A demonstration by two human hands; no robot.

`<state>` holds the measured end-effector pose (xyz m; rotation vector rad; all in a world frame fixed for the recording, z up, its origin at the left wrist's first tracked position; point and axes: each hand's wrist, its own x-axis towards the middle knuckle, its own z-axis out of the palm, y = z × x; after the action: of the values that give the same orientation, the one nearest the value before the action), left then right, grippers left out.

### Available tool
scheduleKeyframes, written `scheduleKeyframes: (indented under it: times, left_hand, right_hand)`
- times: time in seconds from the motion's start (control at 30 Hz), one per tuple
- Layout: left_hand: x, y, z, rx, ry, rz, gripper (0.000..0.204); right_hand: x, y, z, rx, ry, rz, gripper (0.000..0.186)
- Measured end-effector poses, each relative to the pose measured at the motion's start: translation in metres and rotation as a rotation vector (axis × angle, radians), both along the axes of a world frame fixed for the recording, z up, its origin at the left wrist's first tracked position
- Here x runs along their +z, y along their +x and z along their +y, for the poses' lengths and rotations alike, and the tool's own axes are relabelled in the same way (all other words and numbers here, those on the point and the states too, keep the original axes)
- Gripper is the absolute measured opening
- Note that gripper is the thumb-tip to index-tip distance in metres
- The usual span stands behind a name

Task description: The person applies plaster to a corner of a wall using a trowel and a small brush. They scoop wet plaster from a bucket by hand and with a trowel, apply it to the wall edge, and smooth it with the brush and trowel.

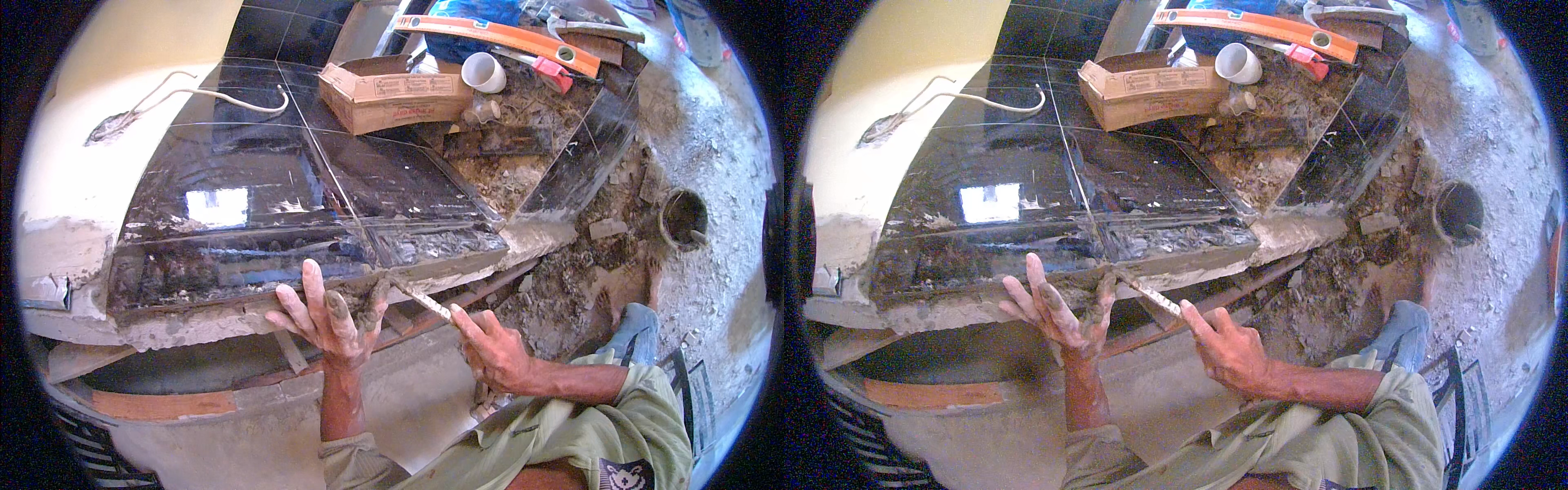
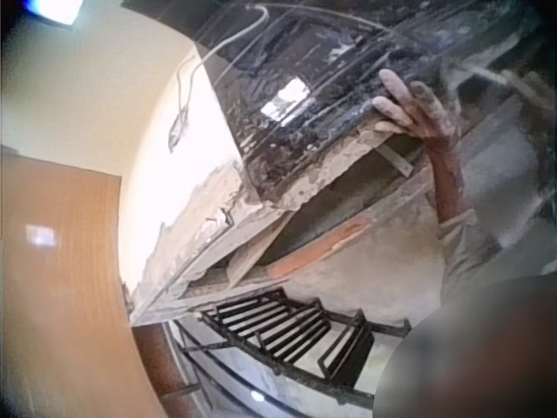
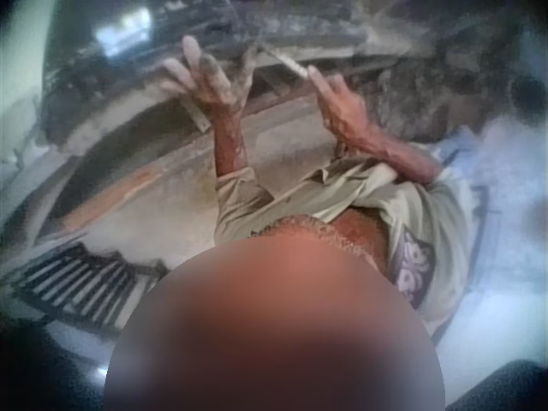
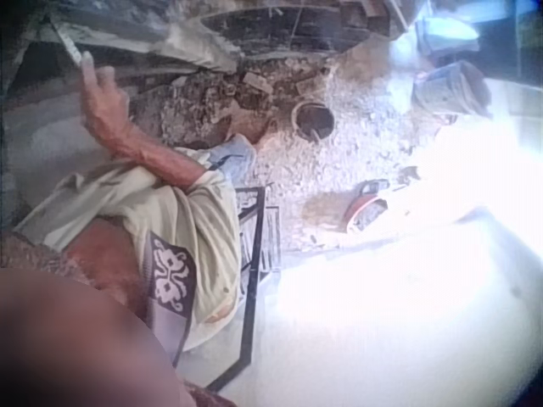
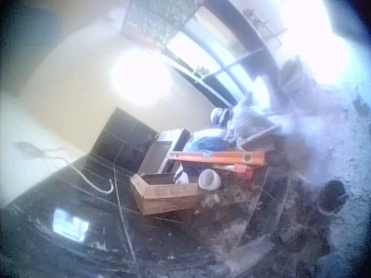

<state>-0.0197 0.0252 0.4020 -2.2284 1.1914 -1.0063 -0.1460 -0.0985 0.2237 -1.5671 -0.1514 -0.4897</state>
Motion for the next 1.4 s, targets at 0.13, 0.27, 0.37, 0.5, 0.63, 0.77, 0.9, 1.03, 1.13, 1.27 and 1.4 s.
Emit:
scheduleKeyframes:
  times: [0.13, 0.27, 0.37, 0.5, 0.63, 0.77, 0.9, 1.03, 1.13, 1.27, 1.4]
  left_hand:
    - [0.001, 0.000, 0.002, 0.007, 0.018, -0.002, 0.086]
    - [0.002, -0.002, 0.000, -0.005, 0.023, 0.001, 0.090]
    - [0.001, -0.004, 0.000, 0.018, 0.045, -0.015, 0.093]
    - [0.001, -0.003, -0.002, 0.038, 0.071, -0.031, 0.094]
    - [0.000, -0.002, -0.001, 0.048, 0.062, -0.014, 0.095]
    - [0.002, -0.004, -0.001, 0.011, 0.025, 0.018, 0.076]
    - [0.002, -0.009, -0.009, 0.030, 0.016, 0.025, 0.065]
    - [-0.002, -0.006, -0.022, 0.055, 0.001, 0.012, 0.061]
    - [0.005, -0.006, -0.020, 0.138, 0.104, -0.042, 0.059]
    - [0.005, -0.011, -0.018, 0.165, 0.093, -0.033, 0.054]
    - [0.003, -0.003, -0.019, 0.100, 0.050, -0.027, 0.052]
  right_hand:
    - [-0.009, -0.007, 0.002, -0.027, -0.027, 0.004, 0.076]
    - [-0.031, -0.026, -0.003, 0.039, -0.109, 0.076, 0.074]
    - [-0.035, -0.031, -0.011, 0.042, -0.128, 0.063, 0.074]
    - [-0.031, -0.023, -0.018, 0.032, -0.148, 0.005, 0.074]
    - [-0.019, -0.007, -0.021, 0.023, -0.148, -0.048, 0.073]
    - [-0.015, 0.001, -0.015, -0.029, -0.148, -0.090, 0.071]
    - [-0.018, 0.000, -0.011, -0.051, -0.165, -0.062, 0.070]
    - [-0.024, -0.005, -0.015, -0.078, -0.194, -0.031, 0.069]
    - [-0.020, -0.012, -0.027, -0.030, -0.174, -0.040, 0.069]
    - [-0.039, -0.024, -0.047, -0.001, -0.211, 0.008, 0.070]
    - [-0.074, -0.031, -0.096, -0.171, -0.257, 0.147, 0.062]
